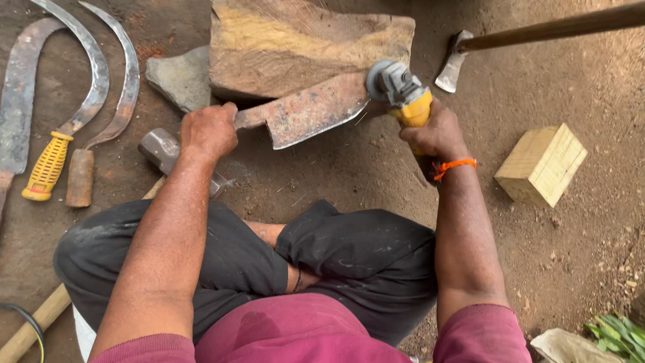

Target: The person uses an angle grinder to sharpen the blade of a hoe-like tool. They hold the tool steady with their left hand while operating the grinder with their right hand, moving the grinder along the blade's edge to remove rust and sharpen it.

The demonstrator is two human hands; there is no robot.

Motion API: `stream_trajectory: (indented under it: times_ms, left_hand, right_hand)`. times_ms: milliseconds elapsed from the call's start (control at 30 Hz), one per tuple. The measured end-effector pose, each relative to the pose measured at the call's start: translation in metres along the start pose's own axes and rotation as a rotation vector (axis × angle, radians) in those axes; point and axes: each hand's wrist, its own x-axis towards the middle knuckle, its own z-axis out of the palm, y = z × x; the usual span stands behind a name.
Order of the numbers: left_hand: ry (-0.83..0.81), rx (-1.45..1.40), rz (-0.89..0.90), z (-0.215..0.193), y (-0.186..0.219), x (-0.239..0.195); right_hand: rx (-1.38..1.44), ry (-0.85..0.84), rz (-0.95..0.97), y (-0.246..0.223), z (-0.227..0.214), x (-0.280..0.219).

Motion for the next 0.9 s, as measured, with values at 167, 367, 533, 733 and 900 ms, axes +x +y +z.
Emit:
stream_trajectory:
  times_ms: [167, 367, 533, 733, 900]
  left_hand:
    - [-0.007, 0.032, 0.044, 0.003, 0.010, 0.008]
    - [-0.028, 0.028, 0.026, 0.008, 0.006, 0.002]
    - [-0.028, 0.049, 0.023, 0.000, 0.008, 0.004]
    - [-0.120, 0.017, -0.020, 0.001, 0.014, 0.000]
    - [-0.083, 0.028, -0.010, -0.004, 0.008, 0.000]
  right_hand:
    - [-0.111, 0.019, -0.016, 0.017, -0.006, -0.013]
    - [-0.015, 0.016, -0.006, 0.014, -0.001, -0.017]
    - [-0.099, 0.005, -0.080, 0.003, -0.003, -0.017]
    - [-0.148, -0.013, 0.125, 0.006, -0.001, -0.028]
    - [-0.104, -0.026, 0.001, -0.006, 0.000, -0.023]
